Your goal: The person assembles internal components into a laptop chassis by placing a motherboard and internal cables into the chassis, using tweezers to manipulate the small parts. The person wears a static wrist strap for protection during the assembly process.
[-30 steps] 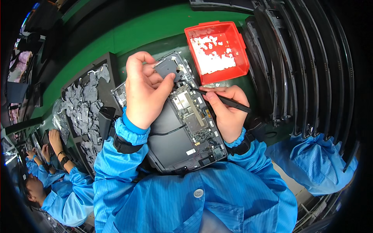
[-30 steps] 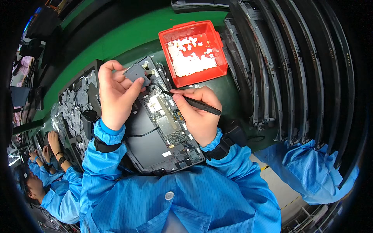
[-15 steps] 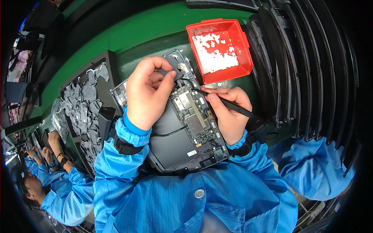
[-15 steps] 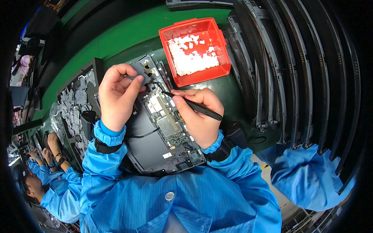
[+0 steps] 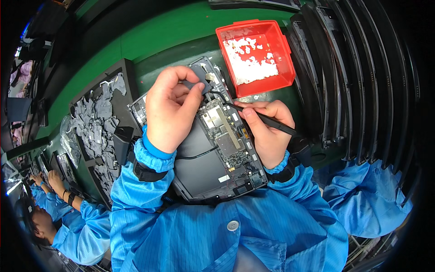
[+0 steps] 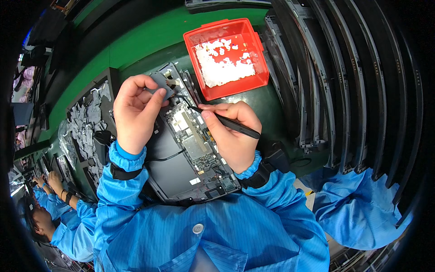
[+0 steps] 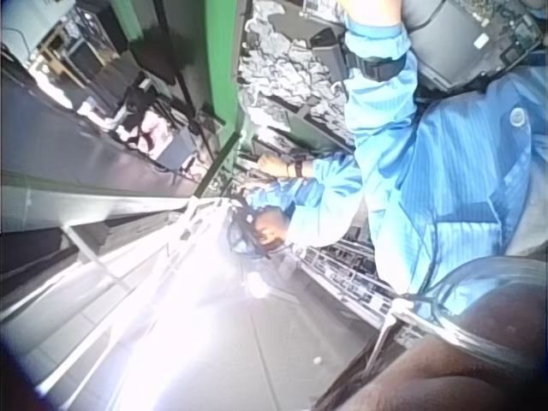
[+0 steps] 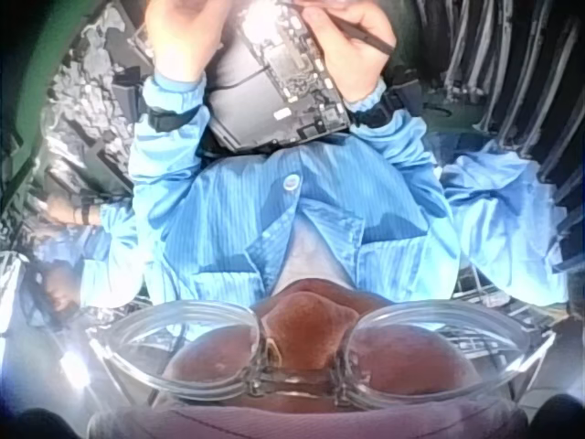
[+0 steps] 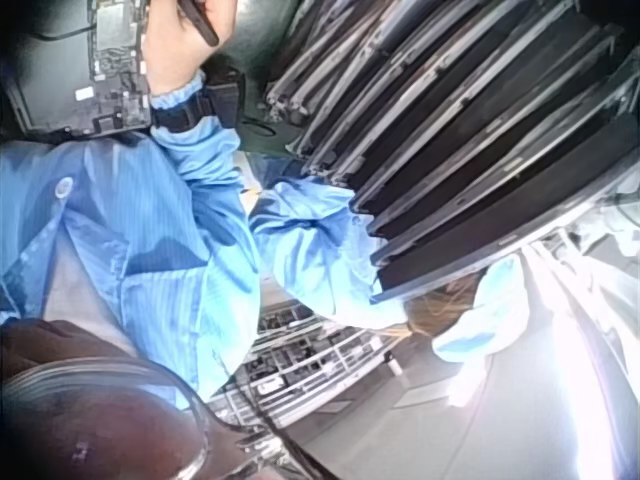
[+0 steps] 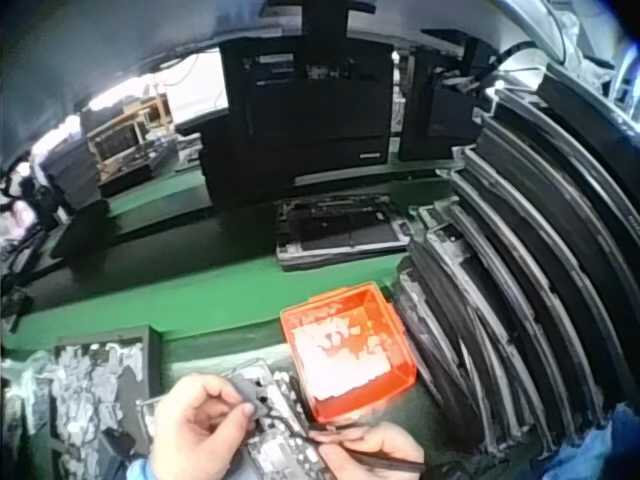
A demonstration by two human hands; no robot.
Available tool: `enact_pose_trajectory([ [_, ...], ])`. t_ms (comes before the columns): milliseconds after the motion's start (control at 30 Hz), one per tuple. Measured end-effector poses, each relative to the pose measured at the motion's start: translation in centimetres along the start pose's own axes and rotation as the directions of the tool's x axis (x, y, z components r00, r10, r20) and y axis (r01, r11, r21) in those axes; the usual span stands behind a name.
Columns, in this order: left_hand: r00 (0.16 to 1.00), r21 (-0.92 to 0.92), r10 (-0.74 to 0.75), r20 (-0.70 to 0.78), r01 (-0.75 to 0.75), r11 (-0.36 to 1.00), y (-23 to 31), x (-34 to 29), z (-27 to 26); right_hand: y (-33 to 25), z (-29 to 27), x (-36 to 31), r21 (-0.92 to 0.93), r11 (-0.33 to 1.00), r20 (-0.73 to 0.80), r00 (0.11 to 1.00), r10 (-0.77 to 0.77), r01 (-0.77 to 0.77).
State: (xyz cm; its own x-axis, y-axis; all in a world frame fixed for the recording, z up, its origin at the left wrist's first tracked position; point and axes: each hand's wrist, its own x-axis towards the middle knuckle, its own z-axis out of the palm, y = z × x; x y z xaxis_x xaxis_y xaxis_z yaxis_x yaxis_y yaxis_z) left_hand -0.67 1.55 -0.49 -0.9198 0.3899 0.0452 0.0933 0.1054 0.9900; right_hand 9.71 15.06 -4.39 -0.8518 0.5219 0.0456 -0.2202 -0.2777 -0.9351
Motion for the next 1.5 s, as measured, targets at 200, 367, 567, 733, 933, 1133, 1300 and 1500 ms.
enact_pose_trajectory([
  [200, 1.000, 0.002, -0.002, 0.000, 0.002, 1.000, 0.2, 0.1, 0.0, -0.1, 0.2, 0.1, 0.010, 1.000, -0.002, 1.000, 0.010, -0.010],
  [367, 1.000, 0.025, 0.021, -0.014, -0.021, 0.999, 0.2, -0.1, 0.0, -0.1, 0.2, 0.0, 0.009, 1.000, -0.015, 1.000, 0.022, -0.022],
  [567, 0.985, 0.283, 0.172, -0.028, -0.157, 0.946, 0.1, -0.1, -0.2, -0.2, 0.3, 0.0, -0.166, 0.978, 0.032, 0.992, -0.122, 0.126],
  [733, 0.987, 0.470, 0.154, 0.044, -0.157, 0.869, 0.4, -0.3, -0.4, 0.2, 0.3, 0.1, -0.240, 0.924, 0.106, 0.954, -0.279, 0.297],
  [933, 0.981, 0.571, 0.189, 0.047, -0.182, 0.801, 0.9, -0.2, 0.1, 0.2, 0.0, 0.8, -0.308, 0.841, 0.216, 0.893, -0.395, 0.446],
  [1133, 0.967, 0.648, 0.244, 0.069, -0.230, 0.726, 0.8, -0.3, 0.5, 0.3, -0.2, 0.8, -0.303, 0.828, 0.234, 0.879, -0.415, 0.472],
  [1300, 0.967, 0.642, 0.227, 0.113, -0.245, 0.727, 0.7, -0.3, 0.5, 0.9, -0.3, 0.7, -0.270, 0.840, 0.222, 0.879, -0.421, 0.470],
  [1500, 0.903, 0.815, 0.393, 0.173, -0.355, 0.458, 2.7, -1.5, -0.8, 0.1, -0.6, -0.7, -0.001, 0.992, 0.109, 0.986, -0.129, 0.130],
])
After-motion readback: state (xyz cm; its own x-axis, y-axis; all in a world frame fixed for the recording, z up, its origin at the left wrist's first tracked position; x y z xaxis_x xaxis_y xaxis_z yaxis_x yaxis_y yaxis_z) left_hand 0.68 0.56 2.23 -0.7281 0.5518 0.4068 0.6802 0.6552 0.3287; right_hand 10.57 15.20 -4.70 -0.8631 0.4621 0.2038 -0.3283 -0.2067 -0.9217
